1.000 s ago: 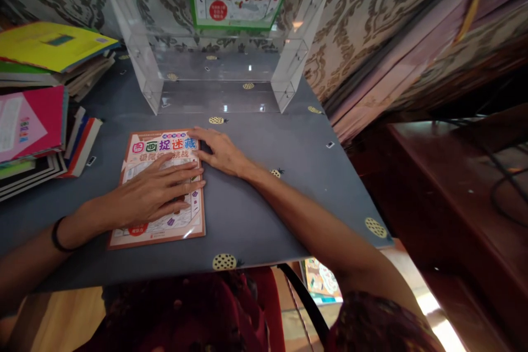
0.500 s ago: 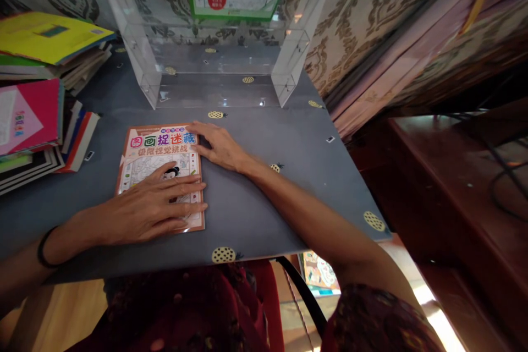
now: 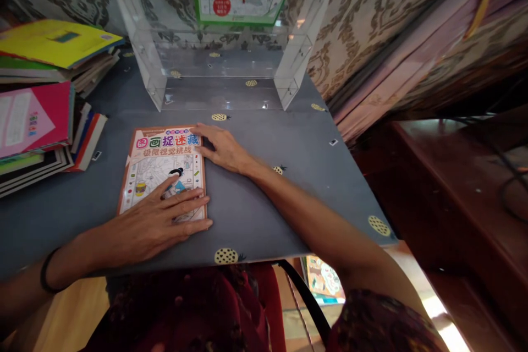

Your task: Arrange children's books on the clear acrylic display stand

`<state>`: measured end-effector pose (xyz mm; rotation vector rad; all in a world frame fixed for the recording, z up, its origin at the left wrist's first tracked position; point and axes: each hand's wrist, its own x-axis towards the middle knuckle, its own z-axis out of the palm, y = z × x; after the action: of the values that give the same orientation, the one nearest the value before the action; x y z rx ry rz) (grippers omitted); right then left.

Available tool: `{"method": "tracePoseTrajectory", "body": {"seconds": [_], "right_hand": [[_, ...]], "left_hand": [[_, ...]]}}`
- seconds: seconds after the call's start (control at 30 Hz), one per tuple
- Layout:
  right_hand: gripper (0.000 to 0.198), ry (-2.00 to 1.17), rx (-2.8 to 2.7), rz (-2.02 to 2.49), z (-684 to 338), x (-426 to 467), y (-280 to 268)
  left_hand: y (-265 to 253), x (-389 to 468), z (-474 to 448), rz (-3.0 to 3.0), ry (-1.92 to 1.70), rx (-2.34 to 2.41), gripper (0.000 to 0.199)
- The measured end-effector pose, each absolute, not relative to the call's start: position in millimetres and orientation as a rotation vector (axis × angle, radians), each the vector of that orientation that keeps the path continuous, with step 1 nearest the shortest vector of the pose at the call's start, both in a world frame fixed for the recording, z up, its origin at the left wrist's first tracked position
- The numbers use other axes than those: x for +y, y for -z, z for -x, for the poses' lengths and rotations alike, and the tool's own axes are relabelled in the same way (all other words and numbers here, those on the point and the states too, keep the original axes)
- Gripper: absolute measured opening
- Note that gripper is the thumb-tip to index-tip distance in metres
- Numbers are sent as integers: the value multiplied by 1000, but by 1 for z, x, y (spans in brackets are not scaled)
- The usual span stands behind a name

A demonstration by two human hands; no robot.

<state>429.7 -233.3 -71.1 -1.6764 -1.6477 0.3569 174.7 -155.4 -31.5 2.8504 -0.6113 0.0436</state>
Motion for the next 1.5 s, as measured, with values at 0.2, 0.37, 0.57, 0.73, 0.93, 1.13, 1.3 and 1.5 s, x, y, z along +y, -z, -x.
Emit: {"method": "tracePoseTrajectory", "body": {"seconds": [0.2,0.37,0.57,0.73,0.93,1.13,1.3,1.5], "right_hand": [[43,-293,-1679,1712,-428,-236,73],[35,-90,-1834,1752,-418,-227,66],[35,-118,-2213,1503,-351,-196,40],[44,-202,-2380,1452,-309,-188,44],[47,-226,-2407,1558,-301,-200,49],[49,-258,-2466,1535,-283,-219,47],[48,-241,-2490,1488,-276,-231,46],[41,-219,-2498,1430,-273,-244,45]], "left_hand": [[29,-136,-172,-2801,-112,-502,40],[29,-66,-180,-2753,-393,126,43],[52,-17,-187,-2661,-486,209,41],[69,-13,-182,-2667,-551,108,50],[65,-14,-182,-2682,-523,79,52],[68,-13,-182,-2742,-487,147,49],[66,-15,-182,-2762,-474,160,51],[61,-20,-183,-2725,-524,89,49]]}}
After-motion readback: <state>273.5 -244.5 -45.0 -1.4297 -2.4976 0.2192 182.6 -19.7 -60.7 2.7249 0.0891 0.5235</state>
